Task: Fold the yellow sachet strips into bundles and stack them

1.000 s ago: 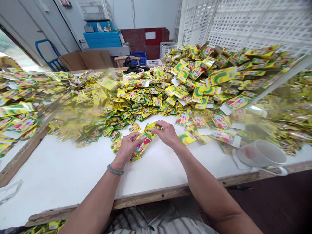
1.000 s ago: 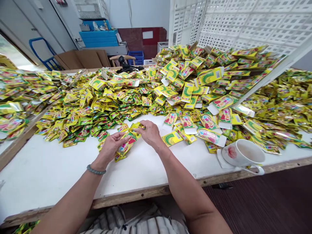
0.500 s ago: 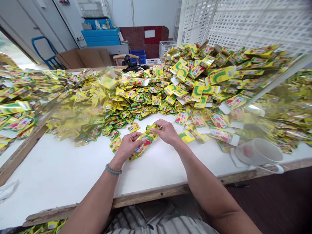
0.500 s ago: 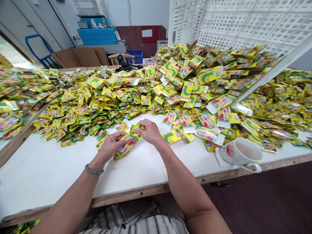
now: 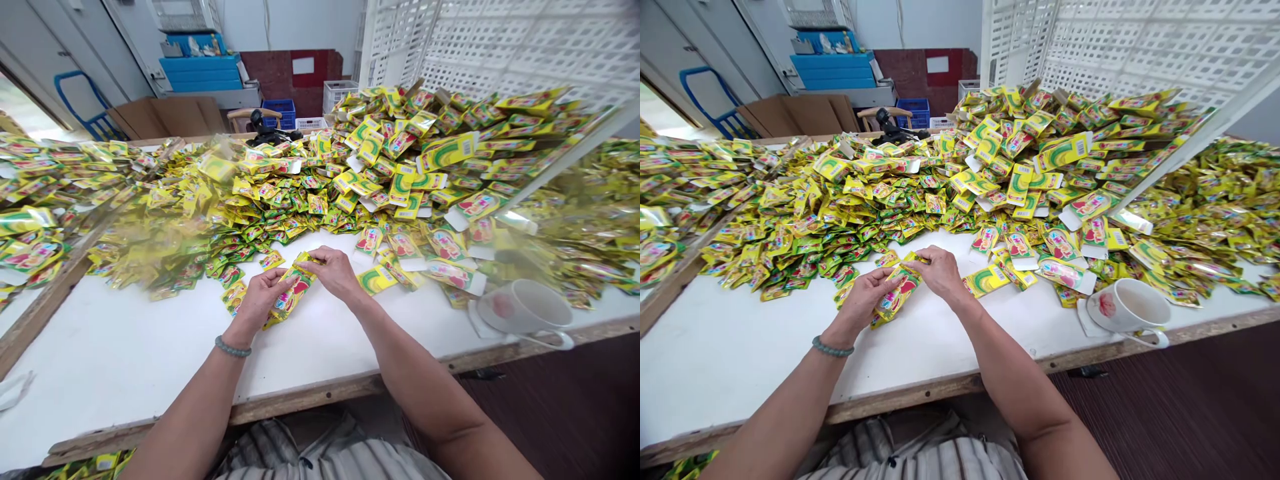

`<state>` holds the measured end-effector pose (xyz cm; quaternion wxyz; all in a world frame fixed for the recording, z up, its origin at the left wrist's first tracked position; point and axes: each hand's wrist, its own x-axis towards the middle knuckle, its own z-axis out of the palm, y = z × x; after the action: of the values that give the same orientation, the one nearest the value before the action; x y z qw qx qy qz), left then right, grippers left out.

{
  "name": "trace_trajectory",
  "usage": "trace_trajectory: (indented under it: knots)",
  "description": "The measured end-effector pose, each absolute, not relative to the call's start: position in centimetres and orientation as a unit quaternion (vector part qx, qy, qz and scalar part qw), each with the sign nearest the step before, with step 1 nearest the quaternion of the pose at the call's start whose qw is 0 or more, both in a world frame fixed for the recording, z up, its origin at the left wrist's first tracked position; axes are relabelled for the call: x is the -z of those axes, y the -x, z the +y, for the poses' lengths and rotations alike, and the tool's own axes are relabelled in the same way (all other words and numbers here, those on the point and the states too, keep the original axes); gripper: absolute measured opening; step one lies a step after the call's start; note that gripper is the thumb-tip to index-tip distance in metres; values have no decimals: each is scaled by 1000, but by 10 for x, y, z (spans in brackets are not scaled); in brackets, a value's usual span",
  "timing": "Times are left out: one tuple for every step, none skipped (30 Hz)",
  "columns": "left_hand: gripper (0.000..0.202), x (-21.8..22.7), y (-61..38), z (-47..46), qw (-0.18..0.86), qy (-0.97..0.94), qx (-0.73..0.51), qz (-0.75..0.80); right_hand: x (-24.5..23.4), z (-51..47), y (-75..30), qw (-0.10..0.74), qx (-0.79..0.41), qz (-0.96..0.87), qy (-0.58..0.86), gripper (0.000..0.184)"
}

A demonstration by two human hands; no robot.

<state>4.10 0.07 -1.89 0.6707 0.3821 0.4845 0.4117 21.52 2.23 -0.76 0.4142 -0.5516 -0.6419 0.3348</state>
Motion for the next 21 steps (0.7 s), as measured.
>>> trace_trajectory:
  knots:
    - [48,18,-42,1,671,-375,-419,483,7,22,-215,429,-324,-641,547,12]
    - [48,17,-42,0,669,-370,-427,482,7,22,-216,445,-312,-639,545,11]
    - [48,16,-43,0,665,-369,-435,482,6,22,-216,458,-298,-635,546,10]
    - [49,16,-43,0,659,-369,-442,483,6,22,-216,466,-288,-633,547,9]
    - [50,17,-43,0,654,-369,-447,485,6,21,-216,465,-283,-636,547,6]
    - [50,17,-42,0,650,-369,-451,488,6,21,-216,458,-281,-643,546,3]
    - [51,18,-42,0,648,-369,-453,489,6,20,-215,450,-281,-651,543,5]
    - [52,18,-41,0,647,-368,-455,489,6,18,-215,442,-283,-658,540,7]
    - [52,18,-41,0,648,-367,-457,486,6,17,-214,434,-286,-665,536,9]
    - [52,18,-41,0,650,-366,-458,484,6,16,-213,427,-289,-672,533,10]
    - [51,18,-40,0,653,-364,-457,482,5,14,-212,417,-290,-680,529,11]
    - [52,17,-41,0,657,-362,-455,480,4,13,-211,403,-292,-689,526,13]
    - [52,16,-41,0,661,-360,-452,479,3,12,-210,389,-293,-699,524,14]
    - [52,15,-42,-1,664,-356,-452,478,2,11,-209,375,-293,-709,521,16]
    - [52,14,-42,-2,666,-351,-454,476,1,11,-207,362,-296,-717,517,17]
    - [53,13,-43,-2,667,-347,-458,473,1,10,-206,354,-304,-721,512,17]
    - [53,13,-44,-2,668,-342,-464,470,1,9,-205,350,-321,-720,507,16]
    - [53,13,-45,-3,669,-340,-468,466,2,8,-204,349,-344,-713,502,13]
    - [54,13,-45,-3,670,-338,-472,463,4,8,-203,349,-371,-703,496,11]
    - [54,13,-46,-3,670,-337,-476,460,5,8,-202,353,-398,-690,491,12]
    - [55,13,-47,-2,668,-339,-481,456,7,8,-201,363,-417,-676,488,15]
